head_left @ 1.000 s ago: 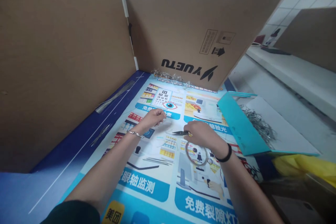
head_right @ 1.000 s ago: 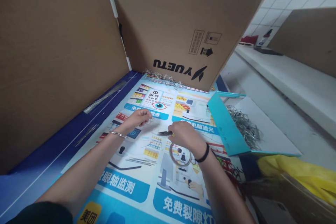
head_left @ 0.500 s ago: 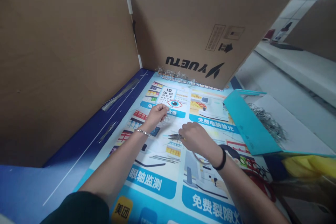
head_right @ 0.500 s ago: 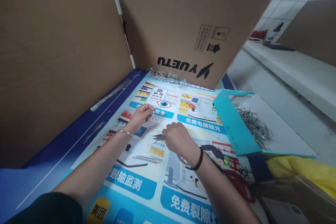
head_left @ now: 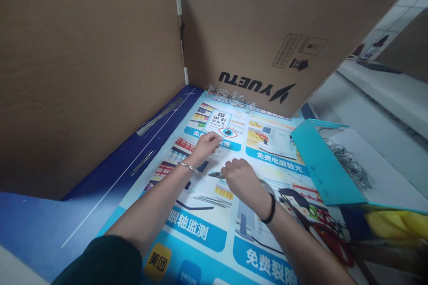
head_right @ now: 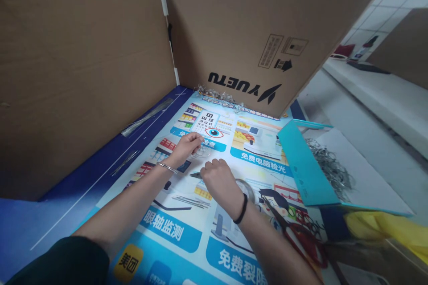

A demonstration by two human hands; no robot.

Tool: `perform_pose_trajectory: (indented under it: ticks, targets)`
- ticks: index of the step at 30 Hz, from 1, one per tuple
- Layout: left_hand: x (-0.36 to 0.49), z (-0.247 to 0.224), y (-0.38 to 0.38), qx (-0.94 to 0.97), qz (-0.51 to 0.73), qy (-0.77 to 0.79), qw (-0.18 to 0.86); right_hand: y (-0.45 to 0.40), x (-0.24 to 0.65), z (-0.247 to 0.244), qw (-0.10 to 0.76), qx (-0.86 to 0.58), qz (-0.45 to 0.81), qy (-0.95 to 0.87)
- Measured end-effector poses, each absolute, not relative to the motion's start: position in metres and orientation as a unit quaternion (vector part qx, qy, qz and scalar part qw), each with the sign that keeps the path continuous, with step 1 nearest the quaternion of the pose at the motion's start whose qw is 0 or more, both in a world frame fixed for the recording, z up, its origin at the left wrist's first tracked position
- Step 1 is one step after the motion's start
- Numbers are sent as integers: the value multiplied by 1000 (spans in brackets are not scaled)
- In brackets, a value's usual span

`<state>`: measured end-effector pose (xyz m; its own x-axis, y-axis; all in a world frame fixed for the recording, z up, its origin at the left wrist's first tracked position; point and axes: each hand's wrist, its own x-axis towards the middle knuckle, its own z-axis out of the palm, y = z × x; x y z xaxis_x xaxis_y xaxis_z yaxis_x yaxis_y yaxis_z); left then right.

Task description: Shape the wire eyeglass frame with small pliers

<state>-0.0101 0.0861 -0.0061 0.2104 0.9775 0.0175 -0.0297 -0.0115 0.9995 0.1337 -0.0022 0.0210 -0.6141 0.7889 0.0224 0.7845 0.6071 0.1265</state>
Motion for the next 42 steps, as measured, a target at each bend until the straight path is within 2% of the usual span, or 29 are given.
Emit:
perform_pose_trajectory:
  ticks: [11,21,34,39,42]
  targets:
    - [-7,-6,83,562,449,437,539,10,166,35,-23,512,67,856]
    - [-6,-8,83,580,445,441,520,-6,158,39,21,395,43,917]
    - [-5,-11,85,596,435,436,516,-16,141,29,16,390,73,918]
    - [-5,-11,83,598,424,430,526,-7,151,31,-34,400,76,913]
    - [-5,-8,82,597,413,417,547,7,168,33,-124,477,57,868]
